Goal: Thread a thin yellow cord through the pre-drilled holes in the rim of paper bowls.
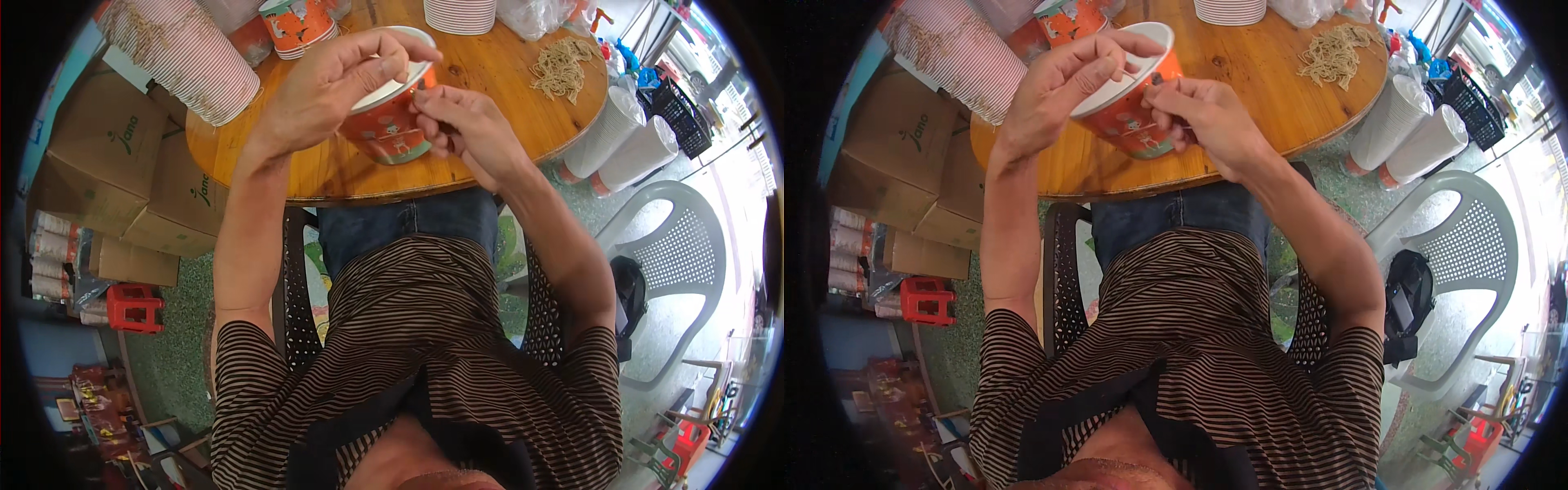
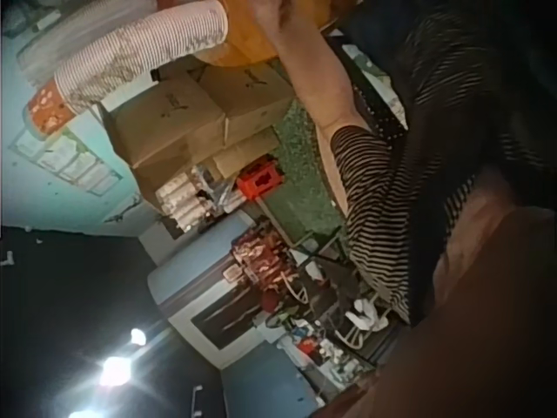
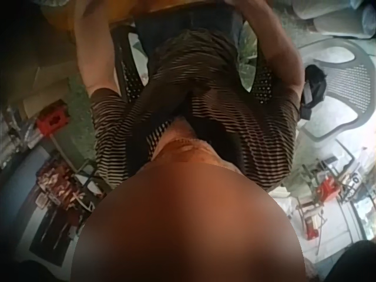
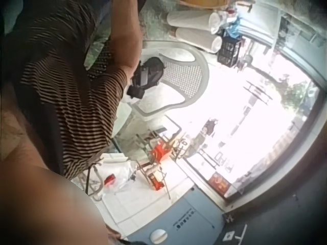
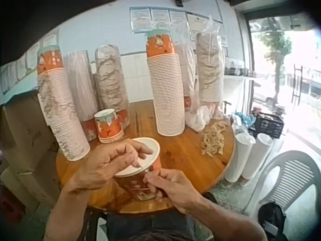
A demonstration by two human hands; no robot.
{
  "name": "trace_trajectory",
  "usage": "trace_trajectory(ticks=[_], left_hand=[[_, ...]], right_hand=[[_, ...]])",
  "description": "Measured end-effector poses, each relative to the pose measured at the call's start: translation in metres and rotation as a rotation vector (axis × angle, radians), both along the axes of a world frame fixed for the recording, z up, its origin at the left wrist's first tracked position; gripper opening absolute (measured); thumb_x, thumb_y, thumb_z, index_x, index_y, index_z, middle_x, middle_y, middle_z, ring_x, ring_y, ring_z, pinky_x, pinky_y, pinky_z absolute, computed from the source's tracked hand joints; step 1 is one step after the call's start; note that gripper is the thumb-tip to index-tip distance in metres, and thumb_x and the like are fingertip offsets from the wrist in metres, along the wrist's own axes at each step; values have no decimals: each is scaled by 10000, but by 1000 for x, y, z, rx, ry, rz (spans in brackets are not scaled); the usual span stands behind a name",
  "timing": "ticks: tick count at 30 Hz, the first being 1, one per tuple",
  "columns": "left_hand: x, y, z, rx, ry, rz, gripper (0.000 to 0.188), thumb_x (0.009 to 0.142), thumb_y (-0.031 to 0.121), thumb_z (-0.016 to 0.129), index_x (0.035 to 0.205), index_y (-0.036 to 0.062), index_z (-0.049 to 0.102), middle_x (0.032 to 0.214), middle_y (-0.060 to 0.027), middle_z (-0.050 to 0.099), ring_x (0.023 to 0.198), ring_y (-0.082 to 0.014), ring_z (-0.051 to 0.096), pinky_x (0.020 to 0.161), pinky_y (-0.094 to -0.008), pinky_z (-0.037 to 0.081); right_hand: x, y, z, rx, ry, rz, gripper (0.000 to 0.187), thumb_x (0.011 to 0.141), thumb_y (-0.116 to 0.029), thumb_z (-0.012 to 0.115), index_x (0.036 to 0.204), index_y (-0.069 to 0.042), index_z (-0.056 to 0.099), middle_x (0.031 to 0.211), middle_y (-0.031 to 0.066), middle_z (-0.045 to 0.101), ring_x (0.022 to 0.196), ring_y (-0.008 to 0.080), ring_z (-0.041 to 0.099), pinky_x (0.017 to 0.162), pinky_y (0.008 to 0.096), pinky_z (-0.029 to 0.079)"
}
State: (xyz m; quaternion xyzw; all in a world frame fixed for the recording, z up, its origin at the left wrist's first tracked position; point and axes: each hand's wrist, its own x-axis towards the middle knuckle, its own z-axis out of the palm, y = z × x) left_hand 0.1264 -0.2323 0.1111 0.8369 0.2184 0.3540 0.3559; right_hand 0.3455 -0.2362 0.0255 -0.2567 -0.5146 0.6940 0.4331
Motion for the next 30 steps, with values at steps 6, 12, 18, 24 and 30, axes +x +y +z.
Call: trace_trajectory(ticks=[6,12,18,24,30], left_hand=[[-10,-19,6,4,89,87,211,1064,147,566,926,2,633,913,-14,636,879,-102,596,826,-260,481],[-17,-90,4,188,134,239,50,898,56,723,909,7,721,849,-81,717,819,-183,692,751,-312,533],[-39,-145,-13,71,112,272,104,854,56,765,946,7,773,830,-106,738,734,-238,723,659,-326,568],[-50,-138,-40,36,83,362,105,861,39,759,955,-3,778,861,-103,751,816,-223,725,725,-335,566],[-64,-109,-73,-353,-142,356,106,917,6,711,995,-20,779,924,-70,765,911,-134,714,842,-258,562]], right_hand=[[-13,18,2,34,92,73,196,1019,-233,633,964,-54,691,794,-32,590,703,72,532,694,229,451],[-15,-23,6,89,-63,257,170,993,-181,634,948,-26,690,809,-43,617,653,32,448,641,199,376],[-35,-66,9,-47,-98,533,137,1003,-73,593,992,45,661,777,7,626,594,51,531,538,232,408],[-55,-57,-27,-265,-46,544,170,1020,-160,615,1030,9,633,653,-53,475,514,43,427,510,225,460],[-60,-52,-35,-351,-30,483,184,1018,-208,637,1027,-25,617,660,-79,416,493,36,376,480,246,471]])
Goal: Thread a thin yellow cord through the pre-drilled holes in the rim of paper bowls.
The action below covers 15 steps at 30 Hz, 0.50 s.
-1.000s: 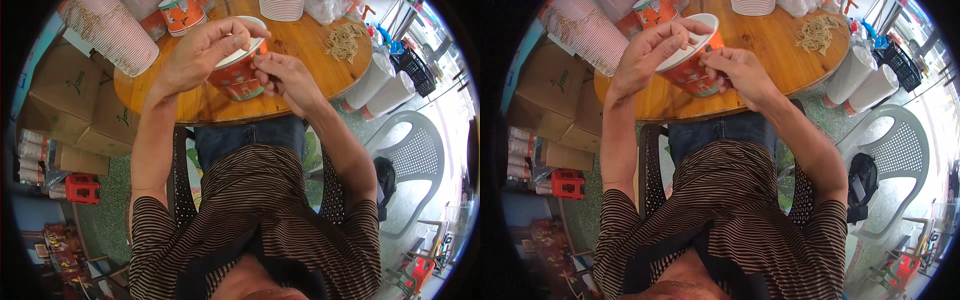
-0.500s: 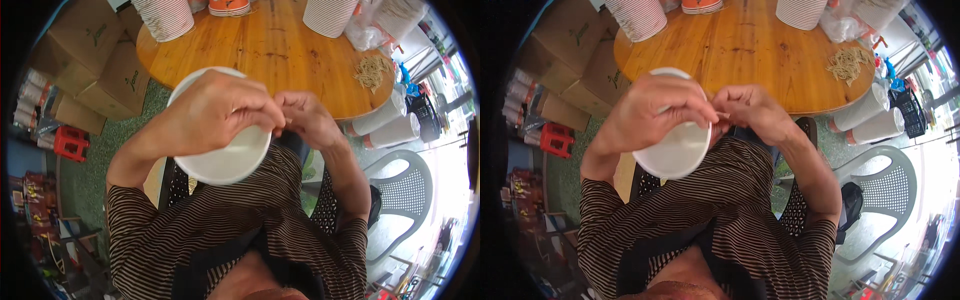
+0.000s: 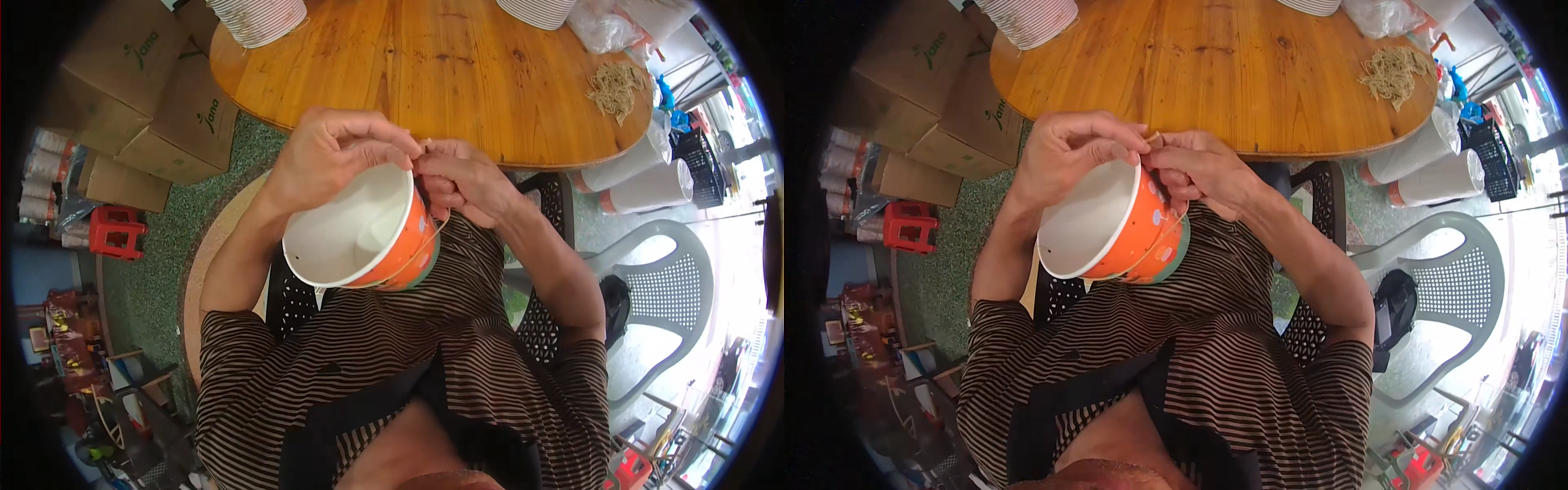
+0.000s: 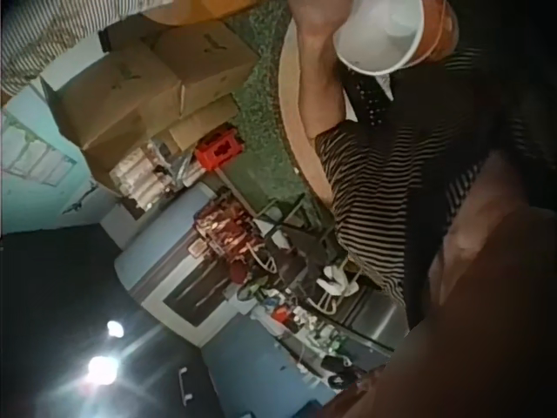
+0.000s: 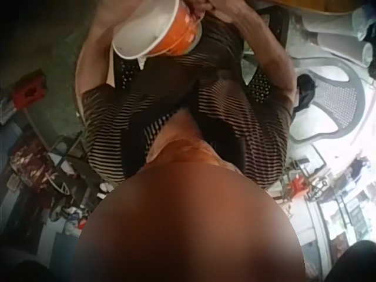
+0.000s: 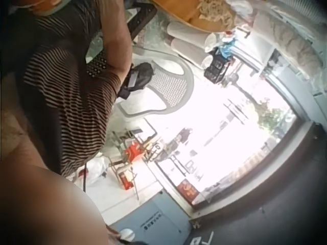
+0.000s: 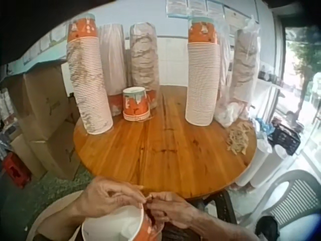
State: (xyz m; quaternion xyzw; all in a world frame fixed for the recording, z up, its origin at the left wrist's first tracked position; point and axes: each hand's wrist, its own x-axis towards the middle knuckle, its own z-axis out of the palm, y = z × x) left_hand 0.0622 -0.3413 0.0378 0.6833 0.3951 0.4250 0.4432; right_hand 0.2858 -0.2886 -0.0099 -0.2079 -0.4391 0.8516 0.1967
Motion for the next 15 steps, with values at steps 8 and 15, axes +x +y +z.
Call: trace_trajectory(ticks=[8,15], left_hand=[[-3,13,13,240,95,61,132,952,-52,658,1050,-56,746,923,-93,732,833,-139,688,763,-248,549],[7,-1,-9,375,298,257,196,899,-88,651,1033,-1,765,858,-124,735,783,-208,749,685,-292,592]], right_hand=[[-4,13,10,134,48,-47,244,1007,-258,671,1042,-18,635,714,-28,526,604,68,458,612,256,515],[-8,12,17,186,-2,-87,372,897,-94,805,1206,2,621,861,-14,632,682,43,581,578,177,466]])
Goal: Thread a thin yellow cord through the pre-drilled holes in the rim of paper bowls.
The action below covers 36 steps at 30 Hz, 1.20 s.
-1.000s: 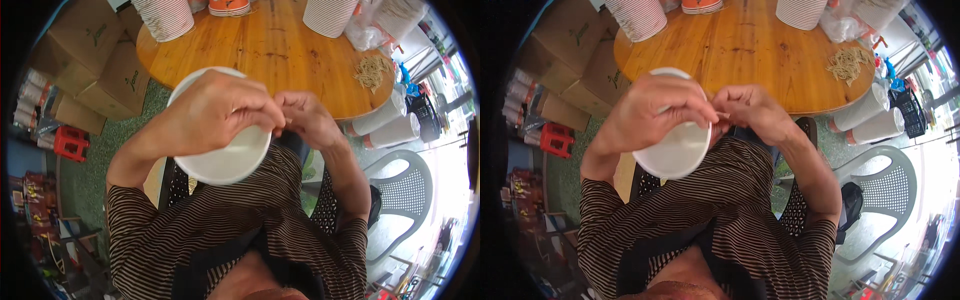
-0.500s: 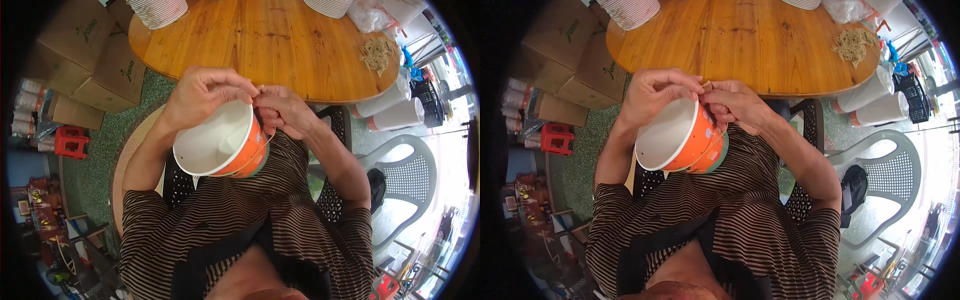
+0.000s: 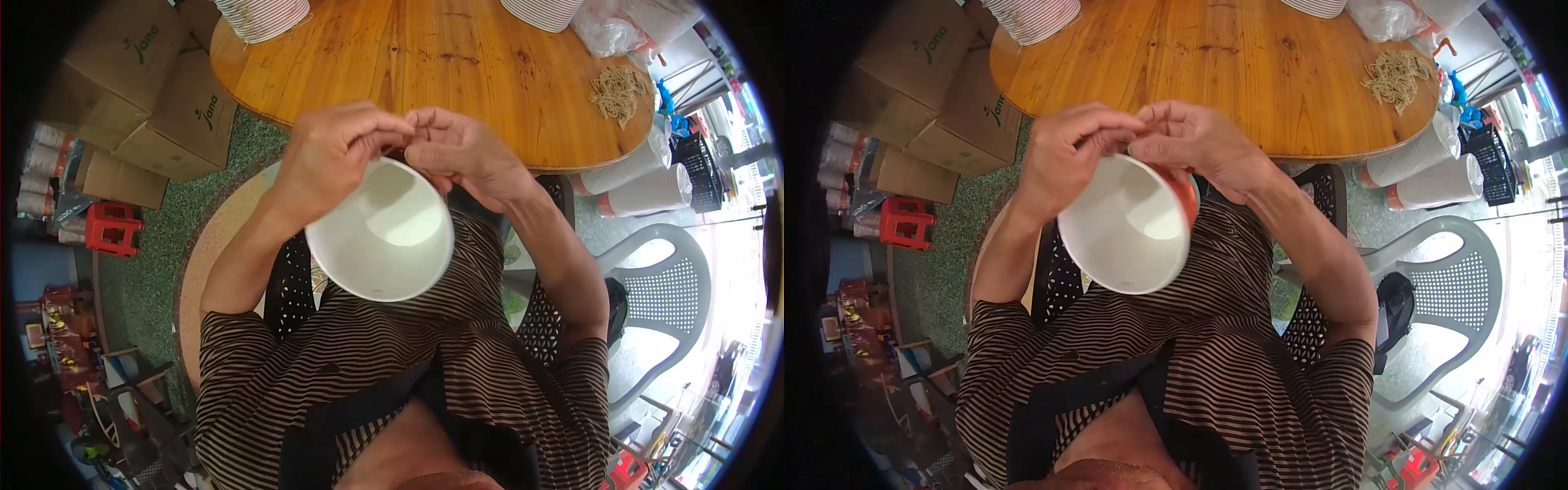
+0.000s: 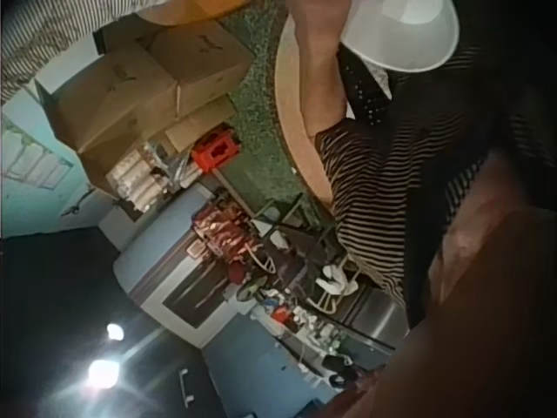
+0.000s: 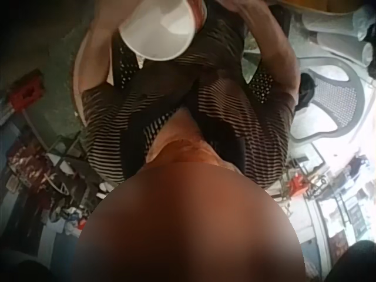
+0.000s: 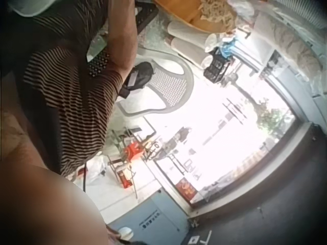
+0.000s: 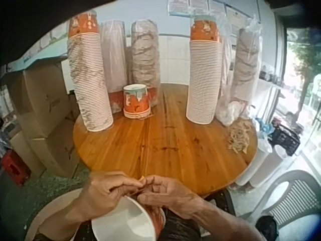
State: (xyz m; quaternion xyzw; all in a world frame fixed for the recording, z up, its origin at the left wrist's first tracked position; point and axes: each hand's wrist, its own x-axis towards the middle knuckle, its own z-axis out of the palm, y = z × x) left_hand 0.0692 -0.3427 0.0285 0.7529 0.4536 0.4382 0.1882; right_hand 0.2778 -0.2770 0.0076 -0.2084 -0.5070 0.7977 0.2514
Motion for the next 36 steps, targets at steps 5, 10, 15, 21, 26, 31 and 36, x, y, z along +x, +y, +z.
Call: trace_trajectory(ticks=[5,10,15,21,26,31,36], left_hand=[[7,-1,-20,-280,-201,-26,147,961,-10,671,1083,-28,751,904,-63,756,817,-104,702,735,-242,563],[2,7,-28,-473,-341,-138,189,974,66,706,1132,-32,744,923,-59,766,837,-92,691,770,-230,559],[9,6,-14,-584,-309,-132,190,941,89,749,1101,-14,761,918,-56,765,849,-91,687,785,-241,557],[22,12,-4,-322,43,-194,173,891,94,782,1057,46,776,823,-39,699,804,-104,629,725,-276,504],[25,15,7,-372,119,-201,125,913,123,776,986,25,749,810,-4,682,771,-83,608,691,-257,481],[12,35,-1,-677,-198,-339,184,980,188,727,978,4,722,866,9,706,758,-35,612,691,-210,493],[12,43,-12,-778,-254,-387,183,980,187,719,966,4,720,866,4,706,771,-46,626,713,-206,500]], right_hand=[[12,-4,-26,280,-155,-125,365,889,-23,778,1212,24,614,800,-57,552,660,9,492,549,172,396],[23,-33,-13,613,-375,-373,339,881,-7,768,1193,22,641,745,-88,497,650,-18,449,572,168,374],[43,-52,18,515,-358,-335,350,917,-36,750,1245,13,637,830,-46,617,684,-7,522,618,174,430],[48,-44,21,461,-202,-278,226,1010,-16,627,1232,31,620,987,28,675,901,59,645,802,189,511],[66,-23,0,762,-161,-260,176,956,86,567,1001,14,722,995,69,682,892,147,685,785,270,534],[57,-20,-18,1131,-369,-451,186,905,67,606,989,-13,751,1058,110,679,797,233,673,721,328,546],[50,-30,-12,1012,-465,-449,286,846,-92,788,1117,-28,724,1060,93,680,710,183,610,660,322,521]])
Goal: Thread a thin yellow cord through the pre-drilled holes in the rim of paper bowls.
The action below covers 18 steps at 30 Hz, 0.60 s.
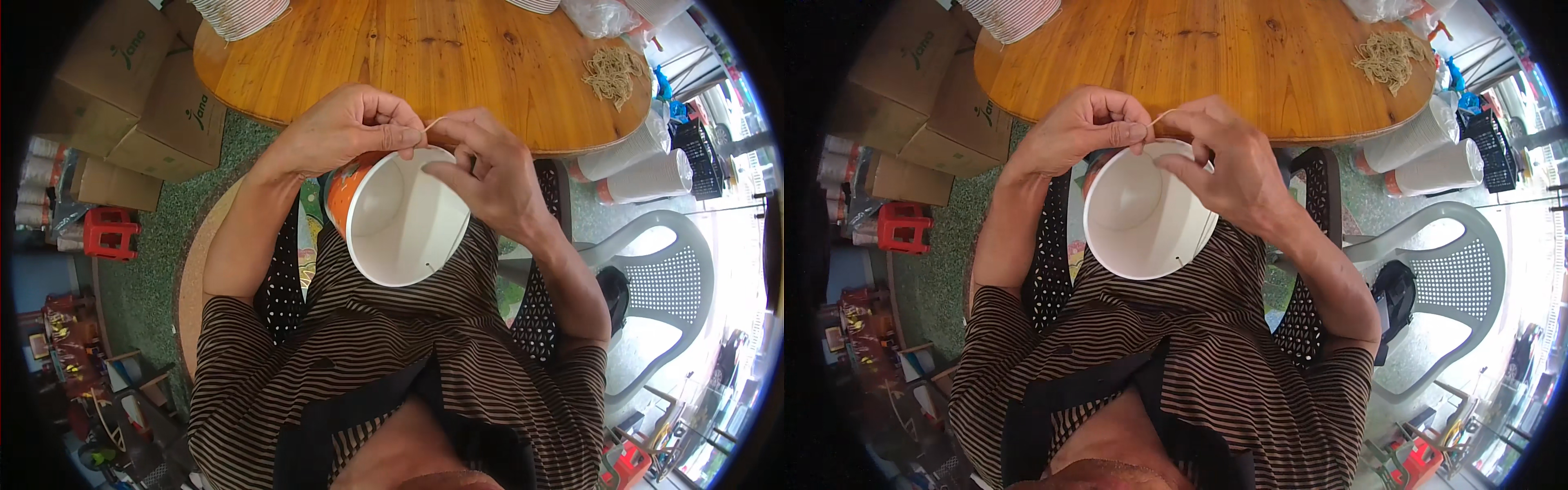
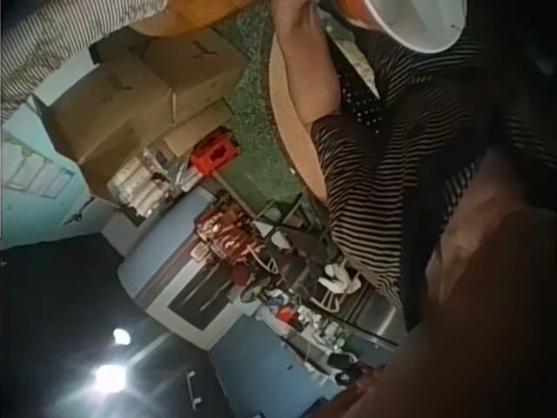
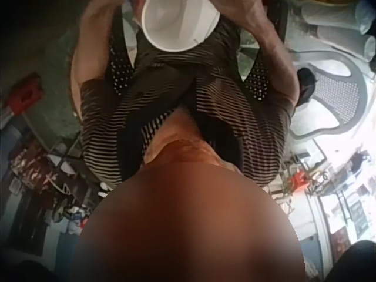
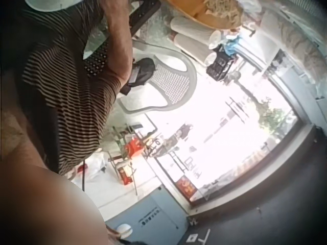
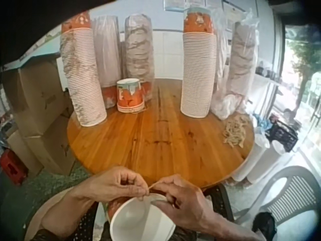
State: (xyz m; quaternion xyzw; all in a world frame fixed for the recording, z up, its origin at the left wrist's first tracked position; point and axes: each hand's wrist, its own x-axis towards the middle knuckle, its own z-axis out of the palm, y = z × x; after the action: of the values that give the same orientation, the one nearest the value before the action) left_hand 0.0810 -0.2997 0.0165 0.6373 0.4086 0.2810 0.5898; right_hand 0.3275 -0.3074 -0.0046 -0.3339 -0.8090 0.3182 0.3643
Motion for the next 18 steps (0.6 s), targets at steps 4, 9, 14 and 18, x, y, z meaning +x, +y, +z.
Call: trace_trajectory(ticks=[4,9,14,18], left_hand=[[-2,5,-13,18,-122,-42,235,985,213,728,1022,-19,737,882,-24,729,776,-55,646,711,-201,513],[-3,2,-8,-61,-158,-25,182,959,181,740,987,1,724,864,-13,712,767,-51,634,712,-205,502],[-5,0,-11,-77,-169,-3,192,963,180,738,1010,-5,723,878,-23,720,773,-61,645,717,-203,507],[-7,3,-19,-49,-203,-16,228,977,187,735,1026,-35,715,909,-55,742,823,-87,689,764,-216,548]], right_hand=[[-7,0,-8,-3,-3,-5,402,806,-147,848,1163,-34,703,1039,89,682,663,167,574,637,311,504],[-11,5,-15,-78,89,-25,256,829,-116,838,1055,-26,759,945,92,714,631,156,609,602,292,508],[-13,9,-29,-6,209,-13,116,850,-59,815,952,-16,782,868,93,719,649,146,635,574,281,502],[-12,3,-22,-12,169,-34,59,859,-15,775,917,-12,773,838,92,710,639,147,630,563,280,493]])
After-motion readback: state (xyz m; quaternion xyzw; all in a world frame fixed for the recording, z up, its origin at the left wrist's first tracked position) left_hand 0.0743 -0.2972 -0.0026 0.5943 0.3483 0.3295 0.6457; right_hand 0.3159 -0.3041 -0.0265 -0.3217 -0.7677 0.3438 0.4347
